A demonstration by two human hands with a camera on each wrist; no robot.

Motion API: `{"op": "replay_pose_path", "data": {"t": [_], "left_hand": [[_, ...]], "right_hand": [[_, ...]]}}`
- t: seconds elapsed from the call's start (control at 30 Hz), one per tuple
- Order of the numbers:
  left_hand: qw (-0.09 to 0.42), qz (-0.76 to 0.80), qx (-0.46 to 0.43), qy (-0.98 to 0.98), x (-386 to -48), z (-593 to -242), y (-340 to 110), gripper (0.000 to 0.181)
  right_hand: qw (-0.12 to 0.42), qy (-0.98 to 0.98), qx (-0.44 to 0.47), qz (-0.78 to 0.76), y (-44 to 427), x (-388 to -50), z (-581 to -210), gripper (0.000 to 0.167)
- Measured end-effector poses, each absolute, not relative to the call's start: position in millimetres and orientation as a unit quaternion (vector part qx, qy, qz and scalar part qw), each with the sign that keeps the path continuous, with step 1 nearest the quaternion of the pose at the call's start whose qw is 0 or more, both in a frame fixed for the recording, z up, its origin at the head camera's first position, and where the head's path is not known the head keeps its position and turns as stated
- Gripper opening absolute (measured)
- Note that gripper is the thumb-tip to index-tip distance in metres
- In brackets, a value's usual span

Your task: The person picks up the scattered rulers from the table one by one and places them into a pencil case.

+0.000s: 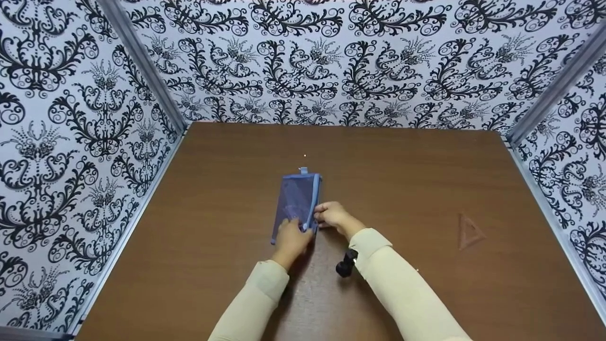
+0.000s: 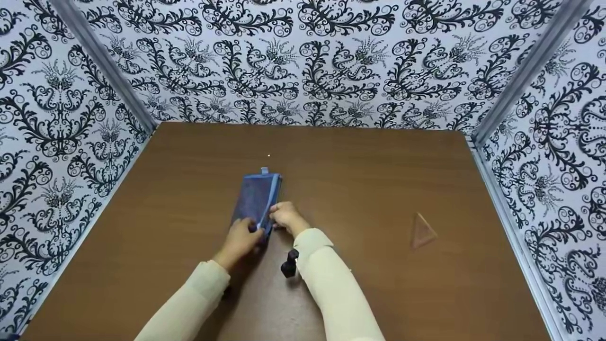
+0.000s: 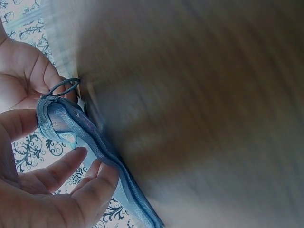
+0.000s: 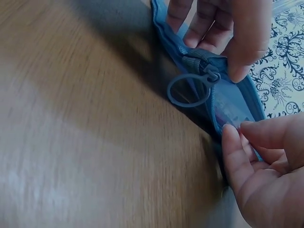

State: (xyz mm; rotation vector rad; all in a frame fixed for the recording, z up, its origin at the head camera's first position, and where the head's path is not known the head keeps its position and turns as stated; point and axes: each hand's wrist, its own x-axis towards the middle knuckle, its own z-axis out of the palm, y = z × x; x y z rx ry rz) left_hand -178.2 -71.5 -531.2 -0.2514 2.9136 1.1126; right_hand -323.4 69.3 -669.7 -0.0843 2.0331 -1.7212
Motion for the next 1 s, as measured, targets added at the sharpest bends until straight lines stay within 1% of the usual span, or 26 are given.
{"op": "replay_pose_path", "data": {"t": [0.03, 0.1, 0.17, 0.27, 0.33, 0.4, 0.47, 0.57, 0.9, 1.0], "left_hand": [[0.009, 0.357, -0.081, 0.93, -178.4, -531.7, -71.7, 0.052], [0.015, 0.361, -0.081, 0.929, -178.4, -532.4, -71.9, 0.054], [0.019, 0.363, -0.081, 0.928, -178.5, -533.1, -72.2, 0.054], [0.019, 0.365, -0.08, 0.927, -178.5, -533.3, -72.2, 0.055], [0.019, 0.366, -0.081, 0.927, -178.5, -533.2, -72.2, 0.056], [0.019, 0.366, -0.081, 0.927, -178.4, -532.7, -72.2, 0.056], [0.017, 0.365, -0.081, 0.927, -178.4, -532.4, -72.2, 0.056], [0.013, 0.364, -0.08, 0.928, -178.3, -531.7, -72.2, 0.055], [0.01, 0.363, -0.078, 0.929, -178.6, -532.1, -72.1, 0.055], [0.007, 0.359, -0.076, 0.93, -178.7, -532.6, -72.5, 0.053]], "right_hand": [[0.241, 0.738, -0.03, -0.63, 69.1, -325.8, -674.4, 0.026], [0.249, 0.733, -0.024, -0.633, 69.0, -337.9, -697.7, 0.025], [0.253, 0.72, -0.028, -0.645, 71.3, -356.0, -734.0, 0.024], [0.256, 0.723, -0.015, -0.642, 71.1, -381.2, -782.3, 0.026], [0.255, 0.726, -0.009, -0.639, 70.7, -393.4, -804.5, 0.028], [0.252, 0.731, -0.006, -0.635, 70.0, -401.2, -818.4, 0.029], [0.25, 0.733, -0.005, -0.633, 69.0, -403.7, -822.8, 0.027], [0.245, 0.738, -0.006, -0.629, 67.2, -401.7, -818.3, 0.025], [0.253, 0.722, -0.005, -0.644, 65.5, -379.8, -776.4, 0.025], [0.258, 0.707, -0.006, -0.659, 67.7, -383.8, -784.9, 0.026]]}}
